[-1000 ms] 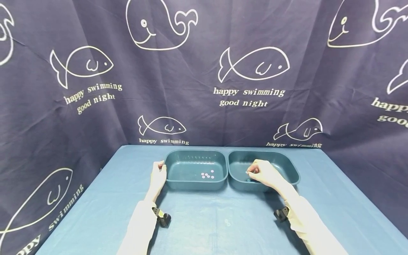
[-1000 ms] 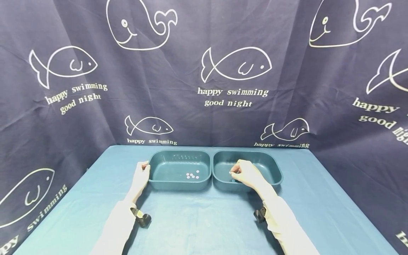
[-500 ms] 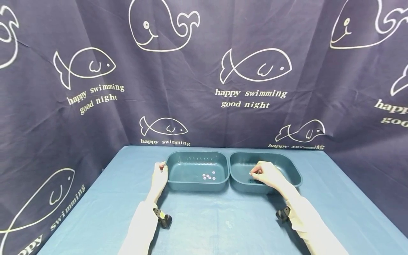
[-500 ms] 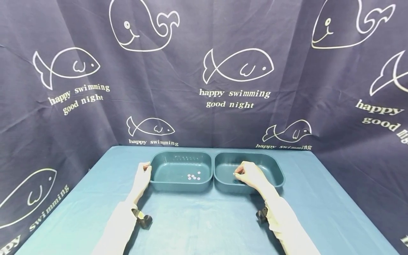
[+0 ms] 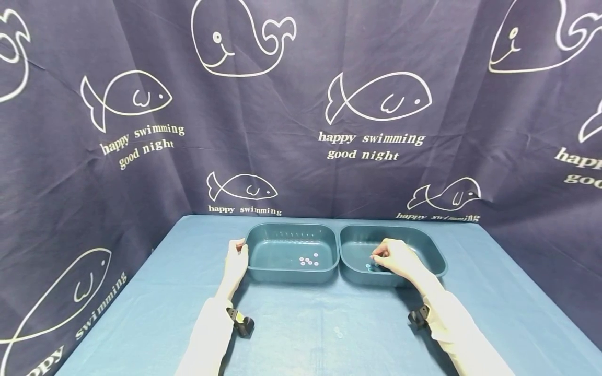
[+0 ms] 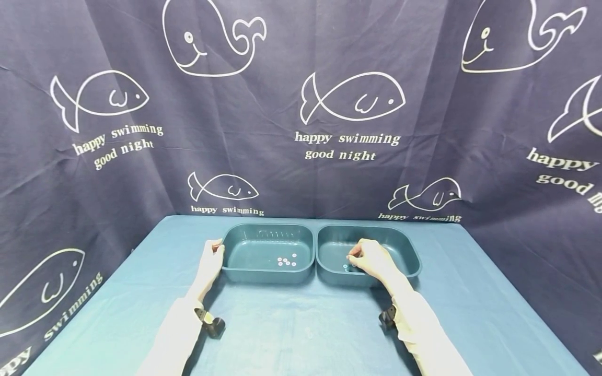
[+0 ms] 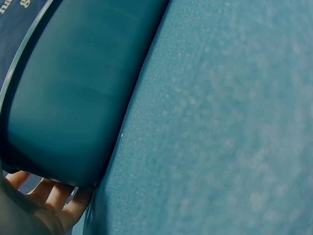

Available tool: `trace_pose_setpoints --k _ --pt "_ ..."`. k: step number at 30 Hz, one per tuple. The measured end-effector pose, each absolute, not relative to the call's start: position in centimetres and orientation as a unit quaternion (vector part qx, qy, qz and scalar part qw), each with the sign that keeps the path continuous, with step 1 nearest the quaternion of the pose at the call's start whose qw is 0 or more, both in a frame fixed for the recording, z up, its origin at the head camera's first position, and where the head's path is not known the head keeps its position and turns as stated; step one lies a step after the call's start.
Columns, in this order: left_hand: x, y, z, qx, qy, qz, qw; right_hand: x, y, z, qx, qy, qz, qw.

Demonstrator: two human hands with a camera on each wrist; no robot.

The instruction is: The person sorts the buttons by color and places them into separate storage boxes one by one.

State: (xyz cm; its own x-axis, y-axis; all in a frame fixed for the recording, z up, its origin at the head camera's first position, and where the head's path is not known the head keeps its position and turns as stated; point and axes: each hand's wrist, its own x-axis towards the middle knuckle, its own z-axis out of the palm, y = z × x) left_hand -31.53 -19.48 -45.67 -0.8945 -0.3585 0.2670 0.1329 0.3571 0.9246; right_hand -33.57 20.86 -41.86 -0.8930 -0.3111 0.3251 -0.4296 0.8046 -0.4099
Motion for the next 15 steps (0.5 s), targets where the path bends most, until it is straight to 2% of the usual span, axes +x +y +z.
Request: trace_pose_setpoints --k 15 --pt "-31.5 -19.5 -45.5 0.070 -0.794 -0.567 0.209 -31.9 20.8 -40.9 0.213 -0.936 0.236 0.151"
